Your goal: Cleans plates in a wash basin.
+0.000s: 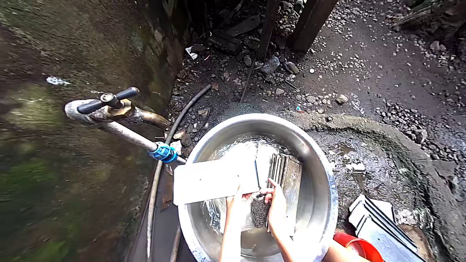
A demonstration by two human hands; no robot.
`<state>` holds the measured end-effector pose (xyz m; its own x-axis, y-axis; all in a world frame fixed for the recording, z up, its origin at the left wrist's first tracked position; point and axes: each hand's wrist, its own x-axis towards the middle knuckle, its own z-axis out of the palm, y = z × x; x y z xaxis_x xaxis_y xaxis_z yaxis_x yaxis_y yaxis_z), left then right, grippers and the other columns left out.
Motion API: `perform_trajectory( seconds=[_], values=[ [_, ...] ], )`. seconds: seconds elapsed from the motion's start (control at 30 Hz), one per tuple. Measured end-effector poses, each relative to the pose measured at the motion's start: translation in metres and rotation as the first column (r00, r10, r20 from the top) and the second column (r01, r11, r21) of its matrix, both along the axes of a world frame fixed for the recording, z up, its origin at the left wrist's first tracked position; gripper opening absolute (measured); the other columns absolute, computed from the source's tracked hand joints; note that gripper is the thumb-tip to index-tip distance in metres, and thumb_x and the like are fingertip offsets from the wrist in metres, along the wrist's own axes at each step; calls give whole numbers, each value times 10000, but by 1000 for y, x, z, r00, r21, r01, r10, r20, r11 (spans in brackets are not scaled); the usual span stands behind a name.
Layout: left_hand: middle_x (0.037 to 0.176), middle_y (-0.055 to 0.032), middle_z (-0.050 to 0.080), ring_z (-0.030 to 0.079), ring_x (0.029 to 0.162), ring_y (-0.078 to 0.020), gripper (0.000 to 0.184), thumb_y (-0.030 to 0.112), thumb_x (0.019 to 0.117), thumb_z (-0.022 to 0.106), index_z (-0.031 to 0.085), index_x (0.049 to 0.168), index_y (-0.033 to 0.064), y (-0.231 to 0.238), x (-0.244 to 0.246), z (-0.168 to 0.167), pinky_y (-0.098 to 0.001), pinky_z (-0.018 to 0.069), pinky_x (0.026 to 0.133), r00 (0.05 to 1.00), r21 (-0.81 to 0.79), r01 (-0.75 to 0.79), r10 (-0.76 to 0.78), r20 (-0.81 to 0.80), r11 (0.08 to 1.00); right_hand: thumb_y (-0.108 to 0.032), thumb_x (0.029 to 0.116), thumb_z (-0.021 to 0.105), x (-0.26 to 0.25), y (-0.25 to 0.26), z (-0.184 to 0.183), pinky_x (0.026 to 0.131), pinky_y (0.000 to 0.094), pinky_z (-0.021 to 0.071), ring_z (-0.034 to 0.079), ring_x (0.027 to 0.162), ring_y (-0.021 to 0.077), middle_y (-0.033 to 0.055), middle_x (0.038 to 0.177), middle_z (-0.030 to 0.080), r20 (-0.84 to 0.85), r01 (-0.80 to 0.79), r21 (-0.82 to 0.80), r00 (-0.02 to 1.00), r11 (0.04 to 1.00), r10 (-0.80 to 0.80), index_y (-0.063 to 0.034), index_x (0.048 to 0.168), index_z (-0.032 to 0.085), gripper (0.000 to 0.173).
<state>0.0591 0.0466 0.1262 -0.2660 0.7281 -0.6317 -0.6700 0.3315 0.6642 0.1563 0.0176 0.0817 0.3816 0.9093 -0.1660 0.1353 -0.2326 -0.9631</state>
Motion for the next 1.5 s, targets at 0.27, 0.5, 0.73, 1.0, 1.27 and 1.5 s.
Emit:
perform_trajectory(
  seconds=[0.27, 0.5, 0.73, 1.0, 1.27, 1.5],
  values=[
    [1053, -216, 696, 686, 982, -200, 361, -30, 838, 765, 612, 1148, -134, -25, -70, -52, -366, 548, 916, 653, -254, 375, -449, -610, 891, -67, 988, 521, -26, -36, -47, 1227, 517, 286, 283, 1533, 398, 253, 1647, 281, 467, -521, -511, 500, 684, 729, 61, 1520, 413, 557],
    [1443, -301, 494, 559, 1281, -274, 501, 46, 1052, 497, 335, 1499, -110, -35, -46, -100, -373, 444, 1091, 829, -135, 168, -214, -517, 976, 110, 942, 496, -17, -27, -44, 1144, 482, 418, 394, 1458, 417, 215, 1573, 425, 358, -575, -564, 476, 592, 803, -8, 1292, 673, 409],
    [1412, -250, 500, 571, 1167, -276, 475, 123, 1081, 475, 344, 1513, -22, -35, -30, -122, -456, 507, 941, 953, -216, 153, -202, -226, 964, 94, 846, 696, 28, -27, 0, 934, 341, 572, 720, 1012, 201, 175, 1114, 733, 2, -288, -264, 954, 921, 299, 70, 1157, 682, 312],
    [1337, -170, 542, 601, 1111, -180, 459, 114, 1109, 367, 245, 1548, 62, -17, 30, -30, -342, 514, 934, 995, -175, 75, -61, 81, 982, -211, 1001, 477, 26, 3, -9, 1192, 551, 310, 540, 1356, 391, 151, 1294, 703, 437, -499, 249, 823, 830, 364, -2, 1179, 738, 379],
    [1267, -127, 562, 623, 1054, -126, 408, 104, 1114, 331, 249, 1510, 50, -10, 19, -15, -284, 531, 895, 993, -132, -11, 26, 116, 991, -106, 1016, 451, 3, 38, -3, 1189, 585, 326, 449, 1410, 495, 243, 1444, 576, 470, -468, 252, 824, 847, 316, 85, 1339, 620, 411],
    [1201, -108, 577, 632, 995, -113, 373, 88, 1108, 343, 284, 1474, 53, -22, 22, -24, -278, 539, 865, 994, -154, 3, 13, 104, 988, -106, 1017, 484, 11, 27, -15, 1101, 632, 410, 550, 1349, 428, 202, 1388, 636, 569, -594, 220, 722, 774, 393, 45, 1298, 664, 366]
  ],
)
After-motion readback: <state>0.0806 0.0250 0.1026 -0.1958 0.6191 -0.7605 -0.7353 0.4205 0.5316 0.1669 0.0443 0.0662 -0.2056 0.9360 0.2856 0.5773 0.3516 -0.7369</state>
